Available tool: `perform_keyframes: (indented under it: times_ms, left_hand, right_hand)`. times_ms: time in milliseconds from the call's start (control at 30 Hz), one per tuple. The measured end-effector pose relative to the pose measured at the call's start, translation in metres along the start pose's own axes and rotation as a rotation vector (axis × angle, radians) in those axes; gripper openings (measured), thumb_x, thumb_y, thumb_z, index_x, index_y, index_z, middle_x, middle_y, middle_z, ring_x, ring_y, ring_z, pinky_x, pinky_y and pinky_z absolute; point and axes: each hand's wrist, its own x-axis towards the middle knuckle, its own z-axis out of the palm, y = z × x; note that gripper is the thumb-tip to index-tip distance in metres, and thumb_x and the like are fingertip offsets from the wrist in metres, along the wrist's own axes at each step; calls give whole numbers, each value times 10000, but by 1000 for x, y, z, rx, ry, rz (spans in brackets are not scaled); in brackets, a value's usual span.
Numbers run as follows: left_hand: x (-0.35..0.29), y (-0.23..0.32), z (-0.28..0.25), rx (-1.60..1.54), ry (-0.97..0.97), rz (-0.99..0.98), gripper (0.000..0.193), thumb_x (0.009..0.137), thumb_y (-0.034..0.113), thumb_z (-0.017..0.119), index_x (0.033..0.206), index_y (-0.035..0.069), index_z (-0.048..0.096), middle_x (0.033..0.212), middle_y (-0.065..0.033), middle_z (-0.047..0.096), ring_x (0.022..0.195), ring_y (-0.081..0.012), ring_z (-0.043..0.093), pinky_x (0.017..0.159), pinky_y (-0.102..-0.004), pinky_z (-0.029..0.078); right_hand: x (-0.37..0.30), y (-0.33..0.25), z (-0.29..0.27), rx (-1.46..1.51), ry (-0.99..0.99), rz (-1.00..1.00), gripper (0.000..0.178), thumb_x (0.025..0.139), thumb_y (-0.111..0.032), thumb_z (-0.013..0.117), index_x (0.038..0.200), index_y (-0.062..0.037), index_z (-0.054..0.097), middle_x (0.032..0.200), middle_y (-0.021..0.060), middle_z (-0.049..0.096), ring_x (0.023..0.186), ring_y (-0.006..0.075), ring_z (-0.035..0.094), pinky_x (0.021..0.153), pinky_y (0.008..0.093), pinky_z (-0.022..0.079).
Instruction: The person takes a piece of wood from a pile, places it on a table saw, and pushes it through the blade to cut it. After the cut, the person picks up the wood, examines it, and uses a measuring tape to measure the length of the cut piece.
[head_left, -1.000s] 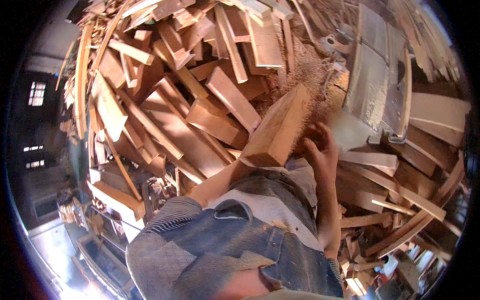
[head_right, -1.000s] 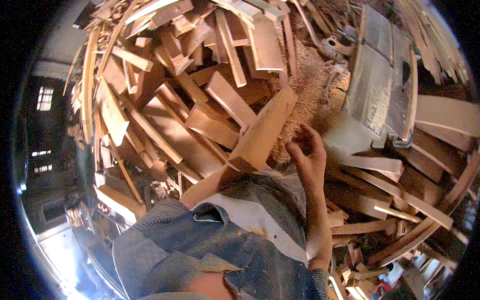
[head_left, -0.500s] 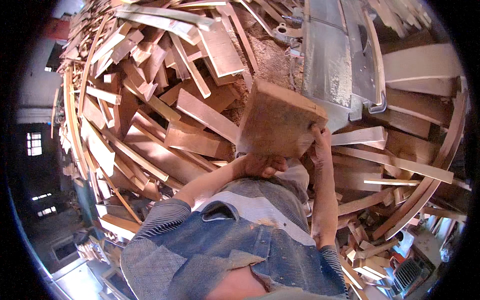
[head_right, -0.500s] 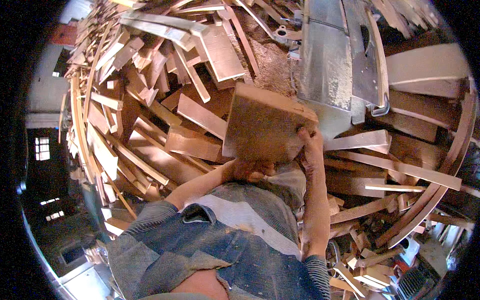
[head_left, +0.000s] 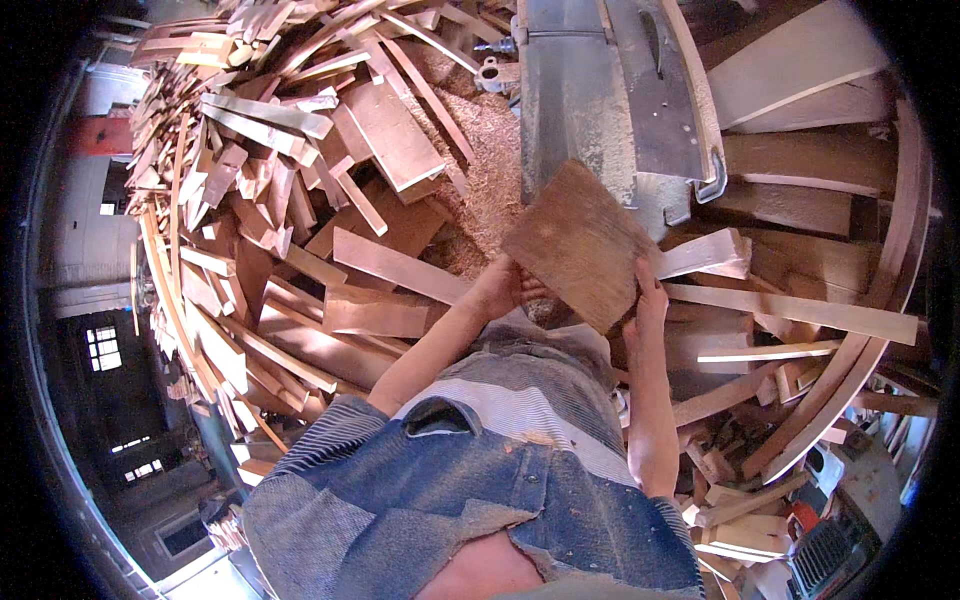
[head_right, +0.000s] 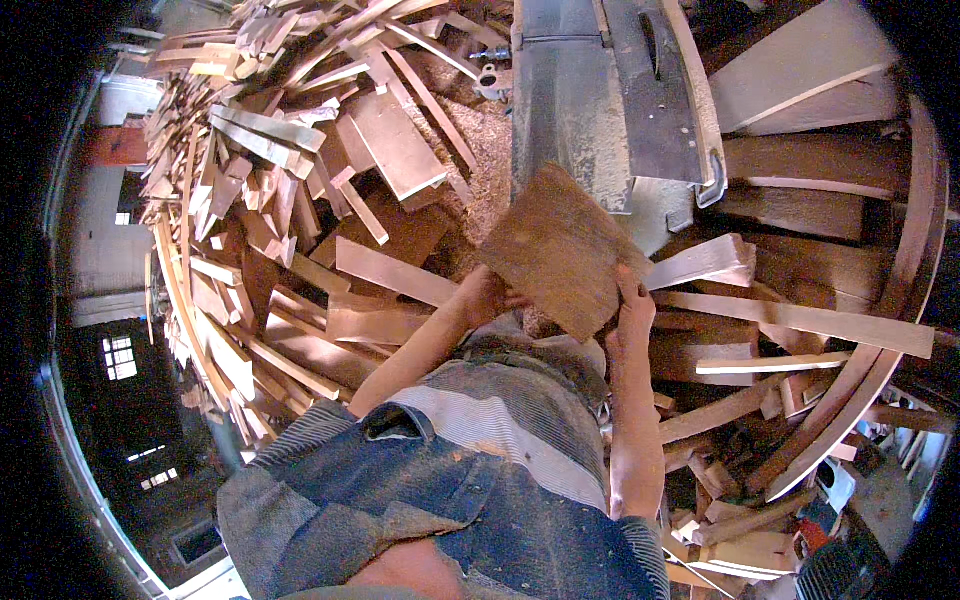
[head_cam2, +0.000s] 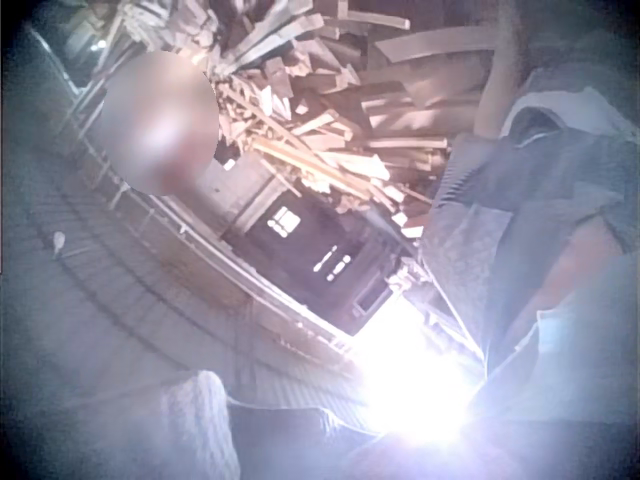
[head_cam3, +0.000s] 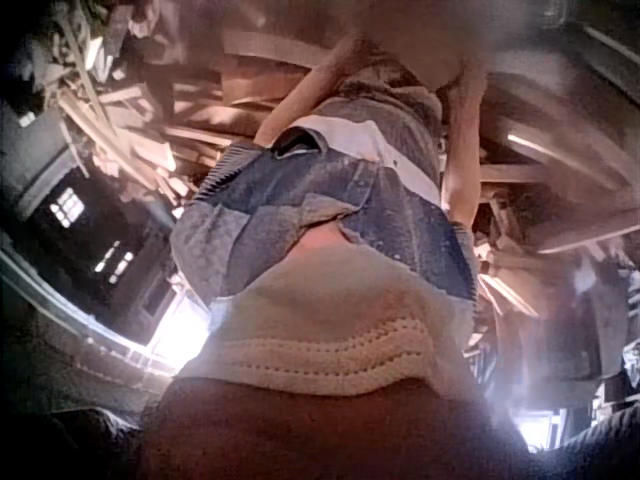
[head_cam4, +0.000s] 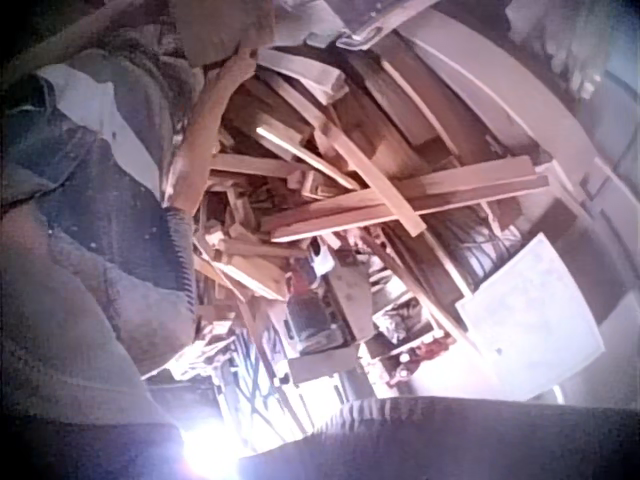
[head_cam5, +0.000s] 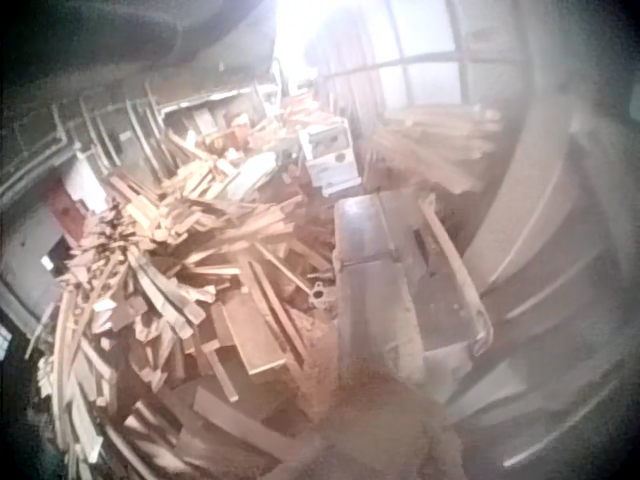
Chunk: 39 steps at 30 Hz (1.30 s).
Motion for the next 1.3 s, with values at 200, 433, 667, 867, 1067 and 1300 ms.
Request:
perform_keyframes:
  times_ms: [200,433,667,867,1067,1300]
  left_hand:
    - [21,38,-13,-63,-52,83,485,1064,532,508,1228,84,594,1209,-86,657,1097,-294,677,937,-439,566]
    - [69,63,20,467,76,179,413,1004,302,688,1279,7,600,1274,-86,657,1082,-224,686,891,-356,561]
    - [132,145,43,1183,33,354,443,937,286,745,1232,-33,660,1173,-105,709,1054,-180,673,883,-341,550]
    - [166,195,48,1313,105,543,459,915,294,774,1225,-27,663,1036,-81,709,984,-164,660,855,-342,534]
    - [188,183,56,1566,133,832,511,893,293,798,1272,-22,663,1206,-196,714,1138,-345,673,925,-408,552]
    - [240,199,137,1674,-30,1200,383,795,162,825,1091,-28,674,1160,-166,706,1171,-393,630,1010,-456,505]
  right_hand:
    - [22,-19,-14,11,135,-13,707,876,-331,846,1369,72,539,1271,155,656,1140,300,664,945,465,575]
    - [93,-7,-21,140,294,-7,629,874,-310,853,1379,-46,585,1280,118,661,1136,279,646,906,479,575]
    - [214,-11,12,290,409,-217,561,839,-342,881,1266,-76,630,1189,91,684,1033,272,659,749,439,574]
    - [264,-57,21,-401,513,-57,512,936,-521,725,978,-11,704,800,100,696,642,230,666,539,358,576]
    - [238,-59,22,-479,347,43,596,1017,-572,540,698,-69,556,556,23,506,415,112,472,374,273,325]
    - [241,-55,22,-454,271,24,546,1019,-550,543,812,-50,619,622,26,564,441,116,491,388,270,333]
